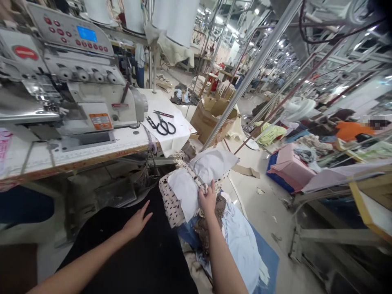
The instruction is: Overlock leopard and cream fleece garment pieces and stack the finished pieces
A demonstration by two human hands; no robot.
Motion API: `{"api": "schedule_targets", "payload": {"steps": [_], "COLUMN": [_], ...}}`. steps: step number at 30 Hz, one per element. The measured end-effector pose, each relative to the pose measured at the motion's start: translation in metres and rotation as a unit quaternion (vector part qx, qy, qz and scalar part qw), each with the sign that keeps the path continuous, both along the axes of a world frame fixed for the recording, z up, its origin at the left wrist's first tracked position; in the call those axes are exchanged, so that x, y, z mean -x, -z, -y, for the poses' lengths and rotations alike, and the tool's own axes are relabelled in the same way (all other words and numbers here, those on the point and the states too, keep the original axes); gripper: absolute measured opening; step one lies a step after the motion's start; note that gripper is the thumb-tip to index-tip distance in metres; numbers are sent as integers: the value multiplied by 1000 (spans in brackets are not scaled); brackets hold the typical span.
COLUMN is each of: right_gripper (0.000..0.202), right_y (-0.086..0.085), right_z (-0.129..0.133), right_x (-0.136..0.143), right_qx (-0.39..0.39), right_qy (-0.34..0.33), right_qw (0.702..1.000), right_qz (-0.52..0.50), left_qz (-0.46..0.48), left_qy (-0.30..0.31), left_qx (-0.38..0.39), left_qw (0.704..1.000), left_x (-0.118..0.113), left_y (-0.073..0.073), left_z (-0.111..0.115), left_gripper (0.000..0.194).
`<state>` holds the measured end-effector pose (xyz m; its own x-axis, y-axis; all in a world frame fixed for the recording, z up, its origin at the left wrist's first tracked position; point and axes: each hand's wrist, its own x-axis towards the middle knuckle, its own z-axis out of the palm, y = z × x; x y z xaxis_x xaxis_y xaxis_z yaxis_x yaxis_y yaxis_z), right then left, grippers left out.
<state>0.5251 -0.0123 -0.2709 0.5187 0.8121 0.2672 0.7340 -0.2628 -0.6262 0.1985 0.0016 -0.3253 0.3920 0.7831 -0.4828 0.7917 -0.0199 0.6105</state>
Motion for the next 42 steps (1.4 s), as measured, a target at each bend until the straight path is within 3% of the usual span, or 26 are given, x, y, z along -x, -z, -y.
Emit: {"api": "schedule_targets", "payload": {"steps": [7, 11, 26, 37, 42], "right_gripper": [19, 20, 17, 18, 19], "right_y": [6, 7, 8, 13, 16], "right_z": [0, -1, -3, -4, -4], "right_x": [1, 2, 5, 1, -1], "right_qx": [-9, -8, -12, -32, -36], "right_qy": [8, 10, 23, 16, 14], "right_qw": [1000, 1000, 1000, 999, 999], "right_qz": [-5, -2, 3, 8, 10], "left_qz": [-44, -60, -41, -38, -37], "left_qy": [-47, -80, -116, -127, -133], "left_qx": [-8, -4, 10, 15, 25], "left_qw": [998, 995, 992, 991, 990], "left_x": [50, 67, 80, 77, 70], "left_y": [57, 73, 79, 71, 58], "left_z": [21, 18, 17, 18, 10], "left_gripper": [67, 60, 56, 50, 43]}}
